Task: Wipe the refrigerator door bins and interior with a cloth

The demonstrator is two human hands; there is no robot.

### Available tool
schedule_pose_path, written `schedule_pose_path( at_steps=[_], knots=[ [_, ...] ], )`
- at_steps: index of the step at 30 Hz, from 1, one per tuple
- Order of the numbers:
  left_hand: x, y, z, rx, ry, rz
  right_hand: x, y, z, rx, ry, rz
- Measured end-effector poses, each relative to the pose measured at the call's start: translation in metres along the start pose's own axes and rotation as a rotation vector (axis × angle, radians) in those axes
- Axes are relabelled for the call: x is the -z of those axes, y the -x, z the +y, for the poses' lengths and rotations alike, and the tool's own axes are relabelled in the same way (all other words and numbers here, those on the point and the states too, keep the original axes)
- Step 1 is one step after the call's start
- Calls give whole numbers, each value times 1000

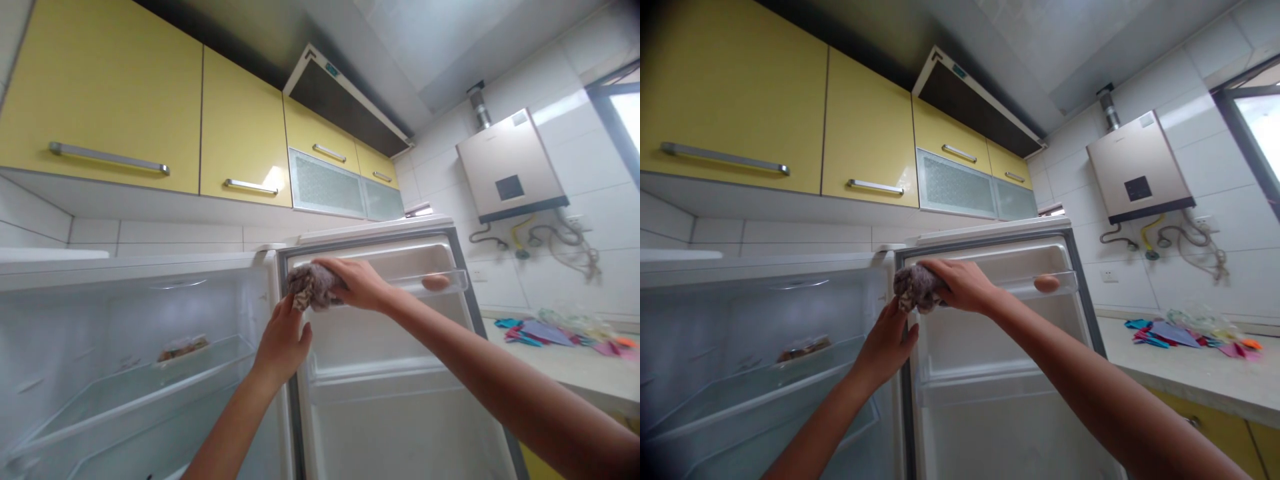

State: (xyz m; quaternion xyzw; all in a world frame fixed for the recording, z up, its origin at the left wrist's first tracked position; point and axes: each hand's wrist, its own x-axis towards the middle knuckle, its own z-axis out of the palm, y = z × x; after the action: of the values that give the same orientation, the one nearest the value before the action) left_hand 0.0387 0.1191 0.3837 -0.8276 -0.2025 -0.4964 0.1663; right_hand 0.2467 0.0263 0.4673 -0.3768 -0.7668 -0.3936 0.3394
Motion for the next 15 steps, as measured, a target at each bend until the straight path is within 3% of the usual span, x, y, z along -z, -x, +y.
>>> schedule_pose_path(
  at_steps=[2, 5, 7, 10, 11, 13, 15],
  knots=[
    [2, 4, -4, -23, 102, 3, 6, 16, -6, 170, -37, -13],
    [4, 12, -1, 15, 291, 25, 14, 38, -9, 258, -17, -22],
    [4, 19, 8, 167, 461, 82, 15, 51, -8, 248, 3, 0],
    [-1, 31, 28, 592, 963, 192, 8, 67, -9, 189, -39, 71],
    [-3, 34, 34, 741, 1195, 174, 4, 71, -10, 175, -73, 91],
    [-7, 35, 46, 920, 1649, 14, -3, 76, -15, 174, -148, 115],
    [-11, 31, 56, 884, 1955, -122, -7, 79, -21, 213, -194, 104]
  ],
)
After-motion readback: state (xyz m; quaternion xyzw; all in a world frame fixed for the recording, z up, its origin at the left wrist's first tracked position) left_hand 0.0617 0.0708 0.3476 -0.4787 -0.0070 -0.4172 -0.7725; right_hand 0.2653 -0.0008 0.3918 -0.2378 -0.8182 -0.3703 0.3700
